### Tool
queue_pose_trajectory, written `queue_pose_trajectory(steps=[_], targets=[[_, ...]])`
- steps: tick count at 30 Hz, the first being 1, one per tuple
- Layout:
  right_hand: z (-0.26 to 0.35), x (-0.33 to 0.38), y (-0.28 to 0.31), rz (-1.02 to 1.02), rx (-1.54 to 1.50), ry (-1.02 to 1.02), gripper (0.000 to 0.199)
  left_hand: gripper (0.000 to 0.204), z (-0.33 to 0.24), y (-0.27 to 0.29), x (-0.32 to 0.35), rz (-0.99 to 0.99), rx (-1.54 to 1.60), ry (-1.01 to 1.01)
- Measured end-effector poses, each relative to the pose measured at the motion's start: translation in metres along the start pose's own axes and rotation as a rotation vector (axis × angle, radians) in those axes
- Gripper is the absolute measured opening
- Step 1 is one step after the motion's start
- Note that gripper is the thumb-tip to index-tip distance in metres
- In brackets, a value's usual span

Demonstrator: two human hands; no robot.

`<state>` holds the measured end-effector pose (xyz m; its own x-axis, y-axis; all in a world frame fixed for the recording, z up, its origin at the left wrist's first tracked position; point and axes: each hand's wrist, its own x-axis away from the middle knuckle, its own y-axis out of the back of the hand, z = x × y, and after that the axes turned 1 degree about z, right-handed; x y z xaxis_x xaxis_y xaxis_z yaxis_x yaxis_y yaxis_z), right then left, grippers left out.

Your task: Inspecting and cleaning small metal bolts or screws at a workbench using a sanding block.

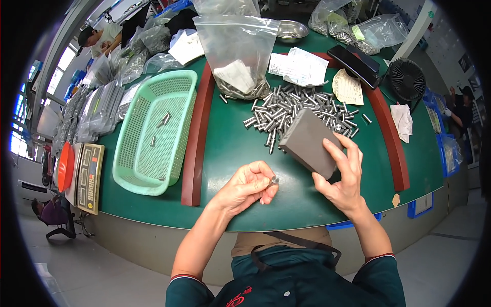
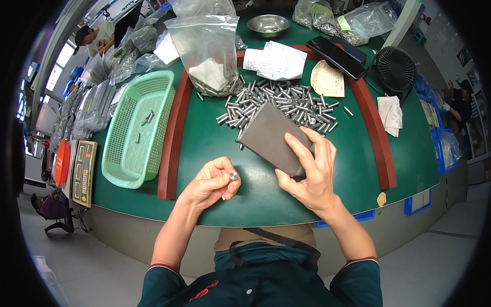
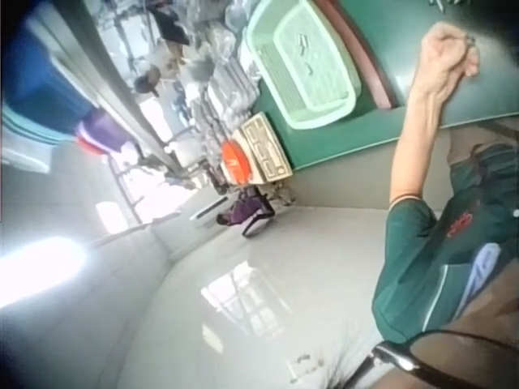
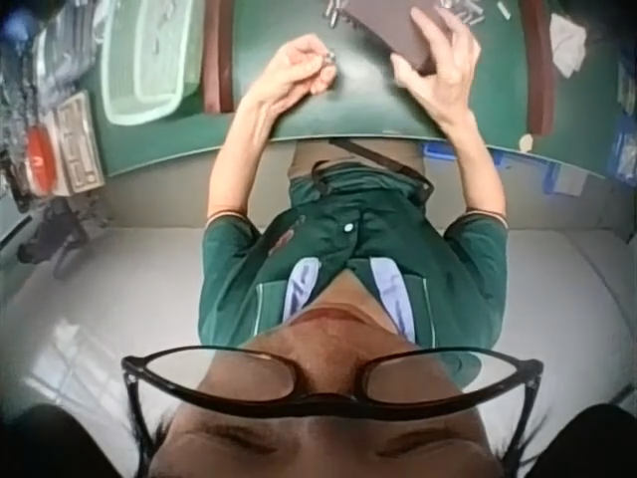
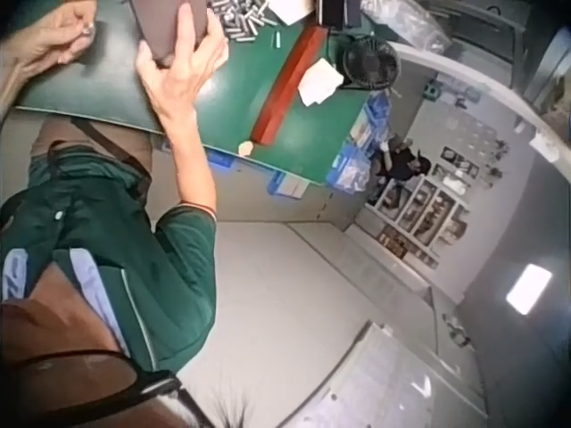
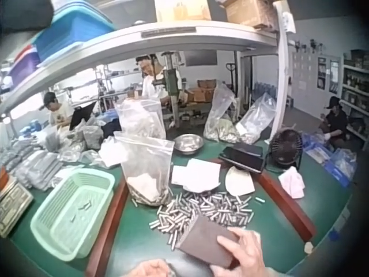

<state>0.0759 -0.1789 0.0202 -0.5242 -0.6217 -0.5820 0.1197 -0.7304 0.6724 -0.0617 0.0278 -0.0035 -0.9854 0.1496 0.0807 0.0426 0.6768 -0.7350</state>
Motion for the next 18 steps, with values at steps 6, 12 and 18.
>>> queue_pose_trajectory(steps=[6,12,18], targets=[[0.015,0.006,-0.007,0.161,-0.224,0.367,0.062,0.017,0.005,-0.007,-0.011,-0.241,-0.133,-0.003],[0.002,0.002,-0.001,0.018,-0.254,0.197,0.062,0.021,-0.003,-0.005,-0.001,-0.063,-0.036,0.020],[0.003,-0.005,0.000,0.042,0.031,0.083,0.064,0.018,-0.001,-0.003,0.002,-0.038,-0.097,-0.020]])
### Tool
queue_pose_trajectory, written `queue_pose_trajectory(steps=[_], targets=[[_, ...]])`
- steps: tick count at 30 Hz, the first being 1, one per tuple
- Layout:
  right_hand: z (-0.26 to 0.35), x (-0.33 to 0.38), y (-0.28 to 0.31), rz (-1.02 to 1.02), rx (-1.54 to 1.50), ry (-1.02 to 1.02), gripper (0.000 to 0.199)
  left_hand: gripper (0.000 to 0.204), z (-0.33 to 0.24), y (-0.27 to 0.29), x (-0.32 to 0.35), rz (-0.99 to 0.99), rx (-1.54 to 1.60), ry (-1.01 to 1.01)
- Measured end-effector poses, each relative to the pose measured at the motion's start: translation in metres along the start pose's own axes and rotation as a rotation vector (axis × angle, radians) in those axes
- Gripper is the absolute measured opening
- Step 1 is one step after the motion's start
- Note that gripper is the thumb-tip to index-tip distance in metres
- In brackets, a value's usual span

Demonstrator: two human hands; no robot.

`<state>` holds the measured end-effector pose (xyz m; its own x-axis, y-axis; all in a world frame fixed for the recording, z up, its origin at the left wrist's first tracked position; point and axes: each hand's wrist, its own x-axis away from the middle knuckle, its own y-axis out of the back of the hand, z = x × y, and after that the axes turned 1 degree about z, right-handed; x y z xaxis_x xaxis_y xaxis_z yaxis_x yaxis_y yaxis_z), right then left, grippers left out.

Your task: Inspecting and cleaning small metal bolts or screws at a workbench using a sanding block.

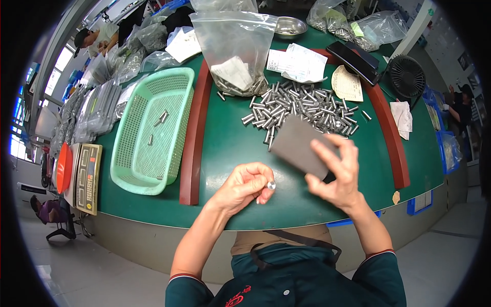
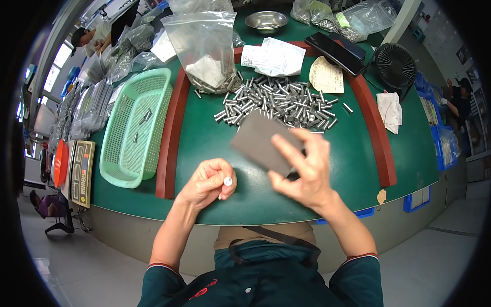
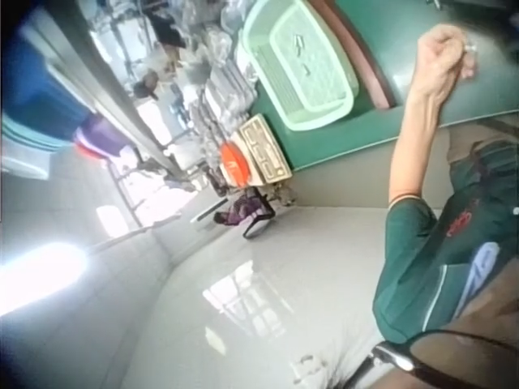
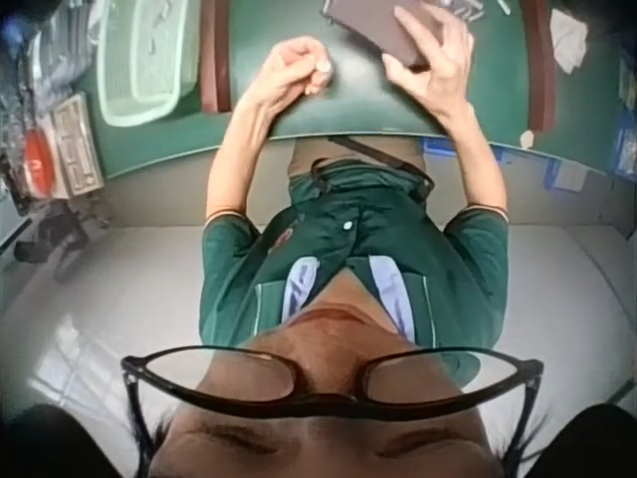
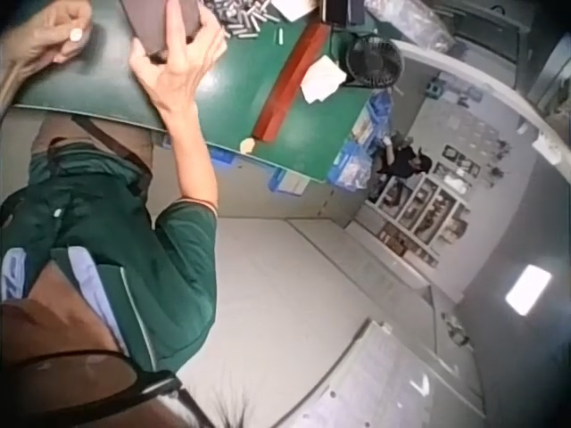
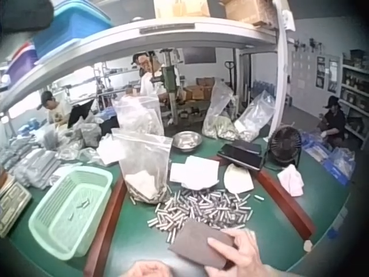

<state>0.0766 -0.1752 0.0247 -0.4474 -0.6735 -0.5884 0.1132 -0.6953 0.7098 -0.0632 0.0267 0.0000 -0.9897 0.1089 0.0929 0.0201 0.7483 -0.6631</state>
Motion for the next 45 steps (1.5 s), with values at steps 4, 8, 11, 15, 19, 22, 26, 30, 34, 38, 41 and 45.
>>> queue_pose_trajectory(steps=[4,8,11,15,19,22,26,30,34,38,41,45], targets=[[-0.006,0.012,-0.002,-0.126,-0.104,-0.170,0.062,0.014,-0.001,-0.007,-0.008,-0.121,0.042,-0.114],[-0.003,0.011,-0.001,-0.126,-0.097,-0.188,0.062,0.025,0.001,-0.008,-0.006,-0.151,0.114,-0.086],[-0.006,0.012,0.000,-0.128,-0.119,-0.219,0.062,0.026,-0.001,-0.005,-0.006,-0.212,0.076,-0.057],[-0.008,0.014,0.001,-0.127,-0.155,-0.228,0.062,0.027,-0.001,-0.005,-0.006,-0.237,-0.011,-0.056],[-0.006,0.013,0.001,-0.126,-0.172,-0.233,0.061,0.027,0.000,-0.001,-0.004,-0.271,-0.016,-0.086],[-0.006,0.014,0.000,-0.115,-0.165,-0.234,0.061,0.027,0.000,0.000,-0.003,-0.273,-0.012,-0.104],[-0.006,0.014,-0.001,-0.106,-0.162,-0.241,0.061,0.025,0.001,0.001,-0.003,-0.259,0.010,-0.131],[-0.007,0.015,-0.002,-0.096,-0.162,-0.233,0.061,0.023,-0.004,-0.005,-0.004,-0.289,0.009,-0.121],[-0.004,0.014,-0.002,-0.062,-0.174,-0.212,0.062,0.025,-0.002,-0.003,-0.004,-0.324,-0.015,-0.087],[0.004,0.012,-0.003,0.006,-0.254,-0.058,0.063,0.026,0.004,-0.001,-0.004,-0.342,-0.021,-0.087],[0.011,0.008,-0.007,0.165,-0.300,0.165,0.065,0.024,0.003,-0.011,-0.006,-0.397,-0.163,-0.068],[0.000,0.007,-0.007,0.001,0.013,-0.099,0.063,0.021,0.000,-0.005,0.000,-0.256,-0.255,-0.018]])
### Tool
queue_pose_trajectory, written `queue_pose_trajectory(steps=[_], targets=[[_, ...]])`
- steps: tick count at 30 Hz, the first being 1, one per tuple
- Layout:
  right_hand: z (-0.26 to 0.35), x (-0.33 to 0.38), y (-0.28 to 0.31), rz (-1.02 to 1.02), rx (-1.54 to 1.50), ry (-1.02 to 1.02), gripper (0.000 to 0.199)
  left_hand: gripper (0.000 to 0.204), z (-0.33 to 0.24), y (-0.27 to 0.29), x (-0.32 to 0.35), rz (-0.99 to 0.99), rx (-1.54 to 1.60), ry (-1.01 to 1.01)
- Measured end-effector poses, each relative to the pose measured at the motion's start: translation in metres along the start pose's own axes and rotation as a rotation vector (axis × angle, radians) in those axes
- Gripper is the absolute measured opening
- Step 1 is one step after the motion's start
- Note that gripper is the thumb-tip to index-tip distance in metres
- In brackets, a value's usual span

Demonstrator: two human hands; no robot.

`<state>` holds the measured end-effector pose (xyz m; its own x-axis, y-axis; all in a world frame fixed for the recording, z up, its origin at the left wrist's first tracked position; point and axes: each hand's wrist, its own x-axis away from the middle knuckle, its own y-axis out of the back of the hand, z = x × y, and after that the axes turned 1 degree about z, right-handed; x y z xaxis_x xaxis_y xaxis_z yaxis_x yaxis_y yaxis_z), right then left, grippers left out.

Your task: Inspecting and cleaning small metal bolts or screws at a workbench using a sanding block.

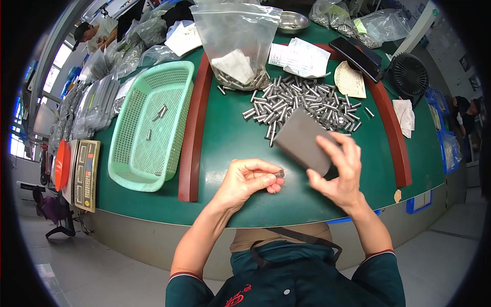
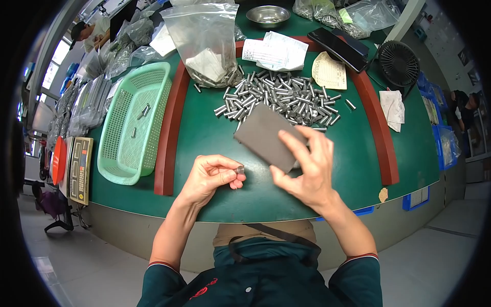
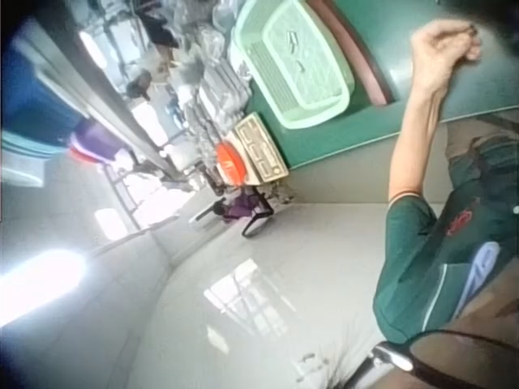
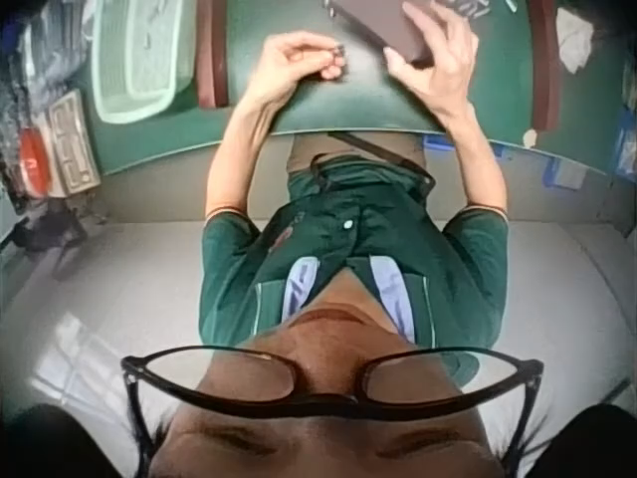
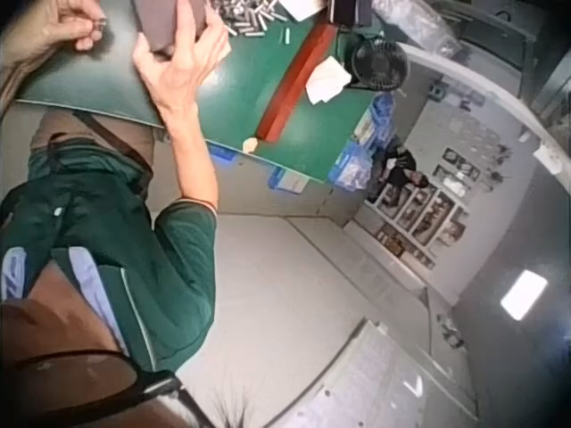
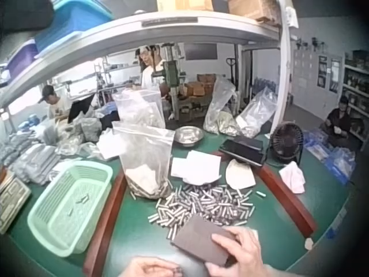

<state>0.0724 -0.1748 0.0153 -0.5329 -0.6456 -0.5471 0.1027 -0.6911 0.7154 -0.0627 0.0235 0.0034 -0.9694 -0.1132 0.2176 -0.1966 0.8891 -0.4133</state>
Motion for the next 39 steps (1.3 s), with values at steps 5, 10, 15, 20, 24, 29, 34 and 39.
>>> queue_pose_trajectory(steps=[5,10,15,20,24,29,34,39], targets=[[0.017,0.010,-0.001,0.096,-0.232,0.332,0.063,0.018,-0.002,-0.012,-0.003,-0.060,0.075,-0.024],[-0.002,0.000,0.004,-0.125,-0.085,0.077,0.066,0.018,-0.001,-0.001,0.001,0.079,0.108,-0.019],[0.018,0.008,-0.002,0.098,-0.216,0.339,0.065,0.014,0.002,-0.009,-0.002,-0.062,-0.247,-0.209],[0.007,0.003,0.002,-0.114,-0.196,0.180,0.063,0.014,0.003,-0.010,-0.002,-0.028,0.005,-0.170],[0.009,0.001,0.004,-0.013,-0.172,0.177,0.061,0.015,0.003,-0.010,-0.002,0.016,0.010,-0.225],[0.007,0.006,0.007,-0.034,-0.241,0.242,0.063,0.015,0.007,-0.006,-0.001,-0.041,-0.075,-0.286],[0.004,-0.005,0.005,-0.084,-0.005,0.043,0.060,0.012,0.003,-0.011,-0.004,-0.038,-0.052,-0.410],[0.014,0.006,0.006,0.017,-0.239,0.273,0.062,0.015,0.007,-0.006,-0.002,-0.097,-0.066,-0.301]])
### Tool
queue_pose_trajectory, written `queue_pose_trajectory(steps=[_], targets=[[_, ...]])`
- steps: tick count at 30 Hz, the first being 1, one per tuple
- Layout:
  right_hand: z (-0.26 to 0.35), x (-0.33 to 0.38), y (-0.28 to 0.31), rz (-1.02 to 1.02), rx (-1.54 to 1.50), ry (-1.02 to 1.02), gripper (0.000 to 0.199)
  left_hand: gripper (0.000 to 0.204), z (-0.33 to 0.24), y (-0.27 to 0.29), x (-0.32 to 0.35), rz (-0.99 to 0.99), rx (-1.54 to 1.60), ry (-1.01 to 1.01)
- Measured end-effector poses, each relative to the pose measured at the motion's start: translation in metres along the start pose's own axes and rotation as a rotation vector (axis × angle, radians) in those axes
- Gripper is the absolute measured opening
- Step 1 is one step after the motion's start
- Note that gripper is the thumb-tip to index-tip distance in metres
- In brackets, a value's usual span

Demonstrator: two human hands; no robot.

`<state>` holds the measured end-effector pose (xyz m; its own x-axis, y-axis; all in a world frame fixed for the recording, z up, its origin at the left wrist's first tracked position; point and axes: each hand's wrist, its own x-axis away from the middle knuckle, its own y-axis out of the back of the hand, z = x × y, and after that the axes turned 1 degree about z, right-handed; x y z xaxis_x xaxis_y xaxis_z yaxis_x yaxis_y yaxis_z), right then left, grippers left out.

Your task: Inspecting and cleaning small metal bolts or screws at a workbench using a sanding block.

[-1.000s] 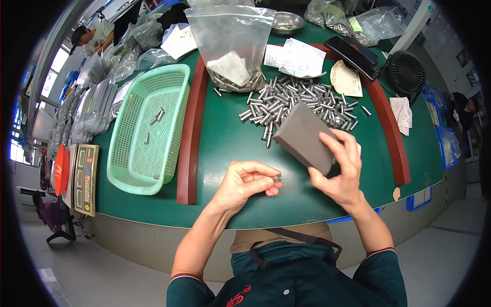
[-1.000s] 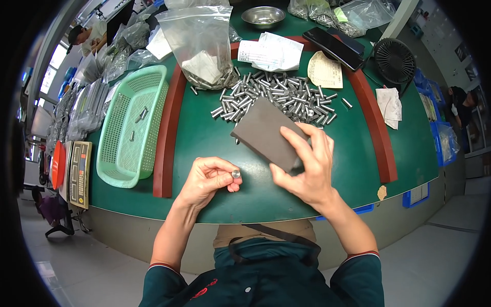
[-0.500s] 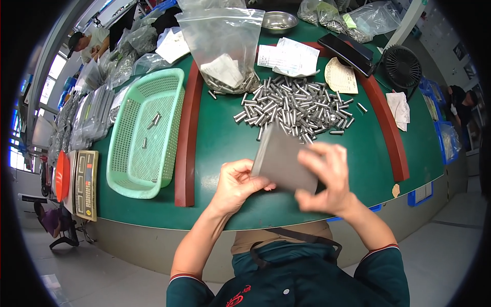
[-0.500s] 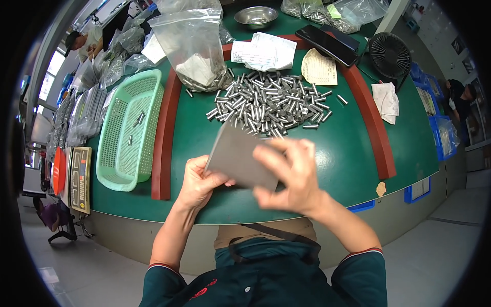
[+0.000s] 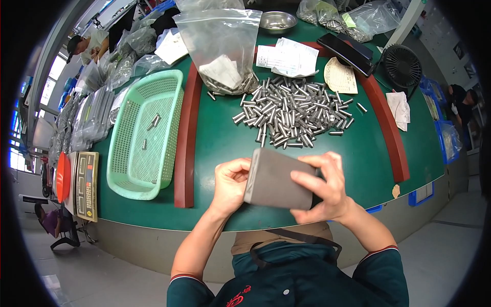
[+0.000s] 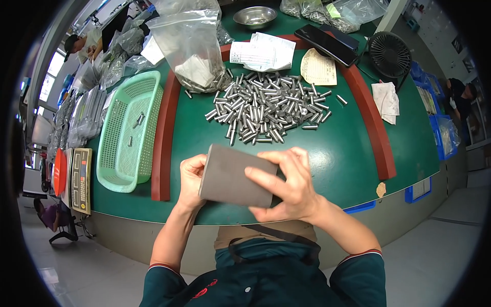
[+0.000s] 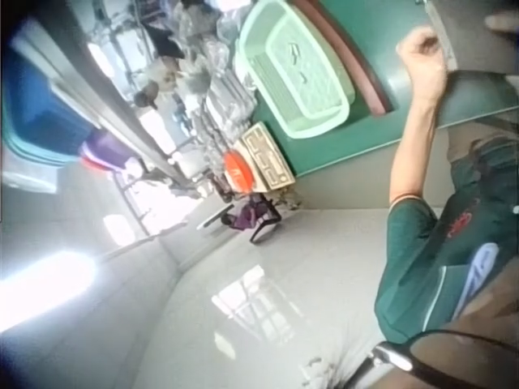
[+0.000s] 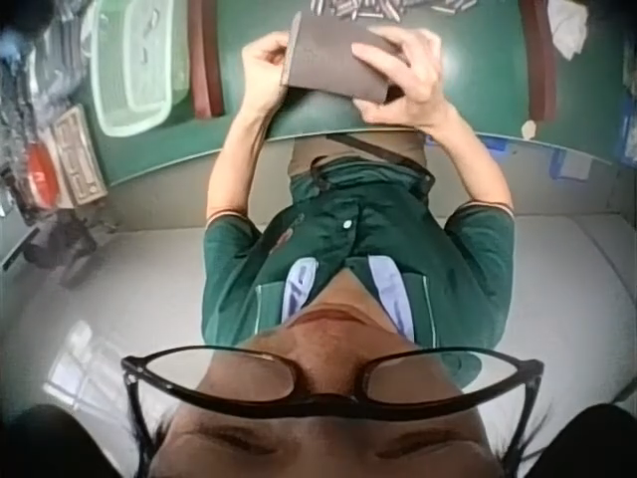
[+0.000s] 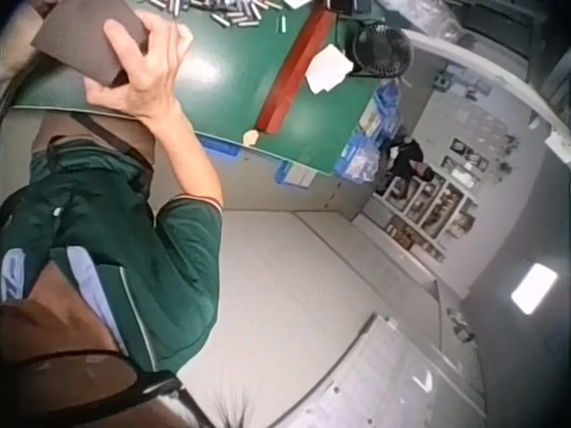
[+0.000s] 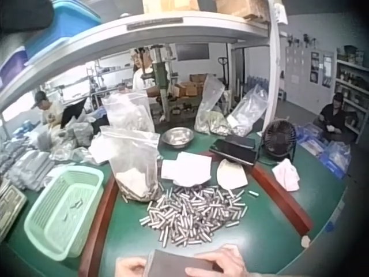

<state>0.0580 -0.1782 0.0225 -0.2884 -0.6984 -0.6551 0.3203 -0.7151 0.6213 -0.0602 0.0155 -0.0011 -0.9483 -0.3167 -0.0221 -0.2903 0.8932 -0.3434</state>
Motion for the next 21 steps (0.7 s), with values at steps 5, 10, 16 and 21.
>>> queue_pose_trajectory(steps=[5,10,16,21], targets=[[-0.017,-0.002,0.007,-0.137,0.154,-0.293,0.060,0.019,-0.005,0.001,-0.002,0.102,0.073,-0.148],[-0.014,0.003,0.006,-0.185,0.127,-0.334,0.061,0.036,-0.002,0.001,-0.003,0.054,0.190,-0.014],[-0.015,0.004,0.007,-0.167,0.130,-0.350,0.063,0.028,-0.003,0.003,-0.003,0.066,0.308,0.103],[-0.016,0.005,0.007,-0.160,0.129,-0.348,0.065,0.026,-0.003,0.005,-0.003,0.034,0.246,0.097]])
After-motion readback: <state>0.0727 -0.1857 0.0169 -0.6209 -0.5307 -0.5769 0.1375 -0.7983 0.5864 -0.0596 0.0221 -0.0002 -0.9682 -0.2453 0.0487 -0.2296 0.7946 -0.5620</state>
